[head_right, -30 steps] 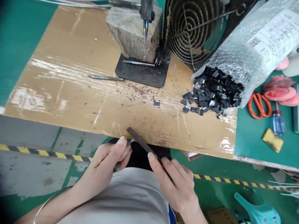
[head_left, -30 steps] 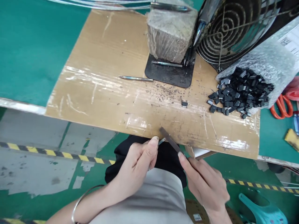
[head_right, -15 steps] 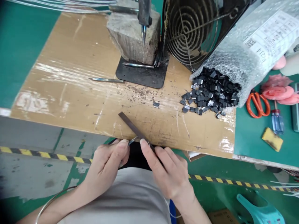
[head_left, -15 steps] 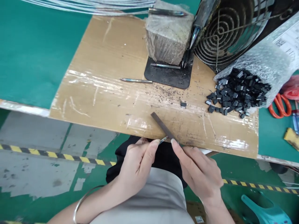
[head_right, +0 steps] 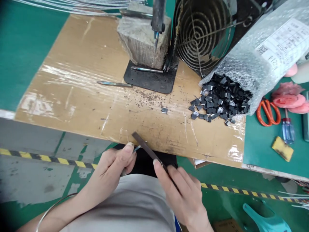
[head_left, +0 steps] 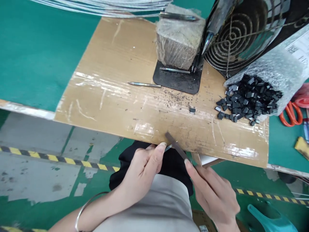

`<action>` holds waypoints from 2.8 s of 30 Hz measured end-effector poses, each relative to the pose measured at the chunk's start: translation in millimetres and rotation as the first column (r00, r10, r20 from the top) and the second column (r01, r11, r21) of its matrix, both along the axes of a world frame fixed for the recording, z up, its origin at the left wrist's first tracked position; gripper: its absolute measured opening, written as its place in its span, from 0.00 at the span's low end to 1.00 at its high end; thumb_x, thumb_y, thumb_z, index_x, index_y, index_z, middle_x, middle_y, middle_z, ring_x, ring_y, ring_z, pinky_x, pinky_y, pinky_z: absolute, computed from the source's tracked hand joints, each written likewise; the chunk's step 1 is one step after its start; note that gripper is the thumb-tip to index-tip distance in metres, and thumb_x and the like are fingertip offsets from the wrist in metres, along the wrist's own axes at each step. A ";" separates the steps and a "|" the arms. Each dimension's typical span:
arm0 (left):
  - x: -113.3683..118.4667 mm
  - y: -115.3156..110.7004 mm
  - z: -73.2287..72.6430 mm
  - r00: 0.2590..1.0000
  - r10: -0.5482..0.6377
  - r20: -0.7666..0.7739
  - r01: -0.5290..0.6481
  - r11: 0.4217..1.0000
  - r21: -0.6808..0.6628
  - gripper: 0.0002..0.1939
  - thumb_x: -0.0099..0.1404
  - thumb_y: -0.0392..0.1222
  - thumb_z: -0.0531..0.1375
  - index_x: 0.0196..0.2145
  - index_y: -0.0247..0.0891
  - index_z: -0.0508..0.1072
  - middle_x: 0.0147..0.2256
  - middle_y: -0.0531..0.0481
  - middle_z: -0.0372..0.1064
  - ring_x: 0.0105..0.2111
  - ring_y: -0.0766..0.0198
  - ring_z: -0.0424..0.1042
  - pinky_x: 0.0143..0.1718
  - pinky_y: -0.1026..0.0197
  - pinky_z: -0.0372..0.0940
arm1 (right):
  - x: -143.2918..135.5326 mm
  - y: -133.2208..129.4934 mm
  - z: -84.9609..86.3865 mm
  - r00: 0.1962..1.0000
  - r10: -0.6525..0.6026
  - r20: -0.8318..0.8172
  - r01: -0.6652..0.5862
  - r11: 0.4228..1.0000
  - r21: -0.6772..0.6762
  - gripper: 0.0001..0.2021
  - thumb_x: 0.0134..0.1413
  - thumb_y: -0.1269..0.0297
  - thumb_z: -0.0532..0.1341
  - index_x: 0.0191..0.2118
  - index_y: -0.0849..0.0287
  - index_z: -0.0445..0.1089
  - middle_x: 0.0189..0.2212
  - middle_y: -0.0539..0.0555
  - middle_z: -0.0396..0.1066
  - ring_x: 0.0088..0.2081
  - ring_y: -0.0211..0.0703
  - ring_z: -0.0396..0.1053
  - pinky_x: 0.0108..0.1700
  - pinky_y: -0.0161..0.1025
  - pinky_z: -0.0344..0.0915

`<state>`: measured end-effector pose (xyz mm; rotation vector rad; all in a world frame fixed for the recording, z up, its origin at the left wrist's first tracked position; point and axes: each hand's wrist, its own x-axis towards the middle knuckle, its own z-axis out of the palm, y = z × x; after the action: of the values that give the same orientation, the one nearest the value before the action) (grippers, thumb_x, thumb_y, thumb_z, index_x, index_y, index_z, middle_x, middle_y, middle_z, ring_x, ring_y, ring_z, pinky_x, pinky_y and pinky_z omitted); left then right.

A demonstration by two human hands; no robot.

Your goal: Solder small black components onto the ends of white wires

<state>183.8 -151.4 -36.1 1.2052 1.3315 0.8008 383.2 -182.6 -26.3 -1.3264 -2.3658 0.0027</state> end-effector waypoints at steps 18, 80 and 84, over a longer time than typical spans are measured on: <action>0.3 0.4 -8.4 0.896 0.101 -0.432 0.171 0.820 0.547 0.20 0.72 0.31 0.52 0.21 0.40 0.58 0.17 0.60 0.54 0.18 0.68 0.53 0.28 0.61 0.57 | -5.0 9.8 3.0 0.999 0.022 -0.045 -0.023 1.000 -0.020 0.23 0.63 0.84 0.57 0.61 0.64 0.72 0.31 0.51 0.78 0.29 0.35 0.71 0.33 0.34 0.62; -0.1 -2.6 -13.9 0.895 0.059 -0.443 0.232 0.786 0.573 0.20 0.71 0.29 0.56 0.23 0.41 0.54 0.18 0.60 0.52 0.20 0.66 0.52 0.32 0.59 0.53 | 0.0 0.7 15.8 0.999 0.021 0.025 -0.020 0.998 -0.053 0.18 0.66 0.81 0.54 0.52 0.63 0.77 0.31 0.51 0.79 0.30 0.34 0.72 0.34 0.34 0.62; 3.4 -1.7 -16.4 0.875 0.094 -0.474 0.246 0.758 0.604 0.20 0.71 0.29 0.56 0.24 0.41 0.55 0.19 0.60 0.52 0.21 0.66 0.52 0.32 0.58 0.53 | -5.4 5.0 13.7 1.000 0.015 0.010 -0.015 0.999 -0.047 0.18 0.63 0.83 0.56 0.52 0.63 0.77 0.30 0.50 0.79 0.28 0.34 0.72 0.32 0.34 0.63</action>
<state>187.2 -153.1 -52.5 2.1241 1.4179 0.9848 377.9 -177.6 -12.6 -1.3335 -2.3981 0.0567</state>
